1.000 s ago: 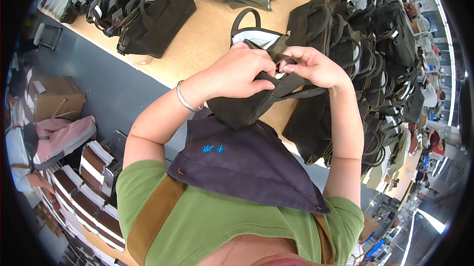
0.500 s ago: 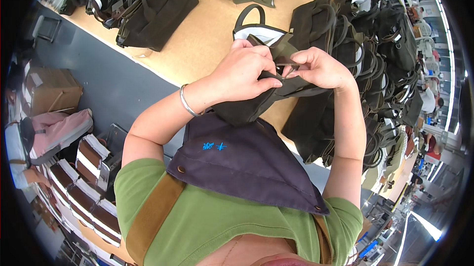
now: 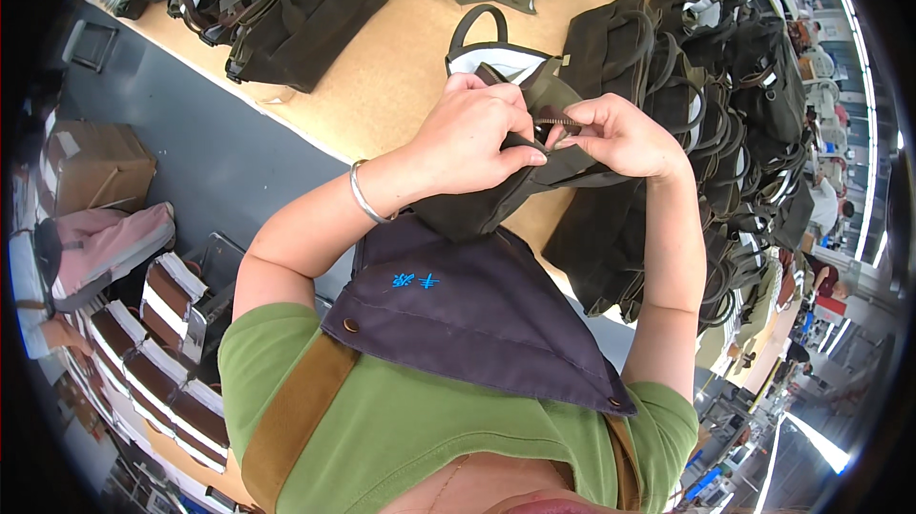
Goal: The person is assembling small green canvas bags on a wooden table. They repeatedly open the bags, insert white paper stuffing to maintain shape, and zip the bags closed. The person handles the bags one at a time, placing finished units aside.
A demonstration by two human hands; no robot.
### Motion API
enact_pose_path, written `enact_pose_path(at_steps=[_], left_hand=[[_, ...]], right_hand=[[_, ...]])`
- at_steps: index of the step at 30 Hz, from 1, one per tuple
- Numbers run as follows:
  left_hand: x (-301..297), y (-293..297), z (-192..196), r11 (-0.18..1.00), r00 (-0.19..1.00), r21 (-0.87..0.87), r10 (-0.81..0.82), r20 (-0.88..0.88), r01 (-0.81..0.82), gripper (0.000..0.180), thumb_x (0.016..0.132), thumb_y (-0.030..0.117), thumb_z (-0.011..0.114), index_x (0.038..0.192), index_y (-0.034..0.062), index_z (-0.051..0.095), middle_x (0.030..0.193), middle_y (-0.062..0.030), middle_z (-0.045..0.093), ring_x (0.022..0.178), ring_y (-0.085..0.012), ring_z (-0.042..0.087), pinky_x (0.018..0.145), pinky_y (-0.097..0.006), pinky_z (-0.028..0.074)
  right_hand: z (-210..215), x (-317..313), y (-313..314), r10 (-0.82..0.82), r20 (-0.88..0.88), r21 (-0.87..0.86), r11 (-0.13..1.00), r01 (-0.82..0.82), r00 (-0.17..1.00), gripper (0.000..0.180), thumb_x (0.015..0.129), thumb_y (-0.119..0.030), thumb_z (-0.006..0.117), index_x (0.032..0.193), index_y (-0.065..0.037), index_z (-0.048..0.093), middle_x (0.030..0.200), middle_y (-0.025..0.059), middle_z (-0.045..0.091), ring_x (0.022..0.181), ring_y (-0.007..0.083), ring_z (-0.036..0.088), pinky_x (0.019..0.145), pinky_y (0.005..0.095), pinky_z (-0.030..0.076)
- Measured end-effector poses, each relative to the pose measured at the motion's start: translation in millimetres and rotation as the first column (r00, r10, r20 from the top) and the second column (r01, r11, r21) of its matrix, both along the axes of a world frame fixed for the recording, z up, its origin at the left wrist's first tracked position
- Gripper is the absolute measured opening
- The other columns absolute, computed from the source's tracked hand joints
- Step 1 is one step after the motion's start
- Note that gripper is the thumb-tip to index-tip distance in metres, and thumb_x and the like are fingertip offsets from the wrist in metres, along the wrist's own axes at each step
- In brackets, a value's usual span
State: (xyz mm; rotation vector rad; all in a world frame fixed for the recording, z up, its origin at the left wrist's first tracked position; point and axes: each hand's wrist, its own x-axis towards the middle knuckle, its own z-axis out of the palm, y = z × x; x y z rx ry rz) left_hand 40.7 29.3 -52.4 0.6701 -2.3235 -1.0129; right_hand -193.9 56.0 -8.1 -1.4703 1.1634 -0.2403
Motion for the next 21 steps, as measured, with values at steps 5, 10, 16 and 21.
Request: enact_pose_path(at_steps=[5, 10, 16, 21], left_hand=[[1, 0, -3, 1.000, 1.000, 0.001, 0.015, -0.023, -0.015, 0.022, 0.075, 0.029, 0.078, 0.080, 0.0089, 0.072, 0.081, -0.0010, 0.051, 0.079, -0.0170, 0.051, 0.085, -0.033, 0.031], [1, 2, -4, 1.000, 0.999, -0.010, 0.022, -0.029, -0.022, 0.021, 0.075, 0.029, 0.078, 0.079, 0.0091, 0.072, 0.080, -0.0011, 0.049, 0.079, -0.0169, 0.050, 0.085, -0.033, 0.031], [1, 1, -3, 0.999, 0.993, -0.036, 0.021, -0.115, -0.025, 0.017, 0.081, 0.022, 0.074, 0.089, 0.0089, 0.067, 0.086, -0.0023, 0.059, 0.081, -0.0164, 0.056, 0.079, -0.033, 0.037], [0, -6, 2, 0.981, 0.969, 0.188, 0.099, -0.227, -0.056, 0.007, 0.085, 0.008, 0.067, 0.089, 0.0044, 0.062, 0.082, -0.0056, 0.058, 0.064, -0.0137, 0.058, 0.051, -0.027, 0.041]], right_hand=[[5, 6, 3, -0.044, 0.025, -0.013, 0.999, 0.044, 0.999, 0.022, 0.082, 0.011, 0.054, 0.098, 0.005, 0.068, 0.085, 0.0019, 0.067, 0.081, 0.0044, 0.054, 0.076, 0.0219, 0.045], [3, 6, 3, -0.030, 0.003, -0.020, 0.999, 0.030, 1.000, 0.021, 0.082, 0.010, 0.055, 0.098, 0.005, 0.069, 0.084, 0.0014, 0.067, 0.080, 0.0041, 0.054, 0.075, 0.0217, 0.045], [-13, 3, 1, -0.148, -0.085, -0.161, 0.978, 0.133, 0.985, 0.011, 0.086, 0.000, 0.061, 0.095, 0.003, 0.066, 0.070, -0.0019, 0.057, 0.068, 0.0061, 0.045, 0.063, 0.0255, 0.042], [-10, 11, 4, -0.175, -0.001, -0.123, 0.977, 0.174, 0.984, 0.009, 0.089, -0.005, 0.063, 0.095, 0.001, 0.063, 0.072, -0.0034, 0.054, 0.069, 0.0059, 0.043, 0.063, 0.0246, 0.041]])
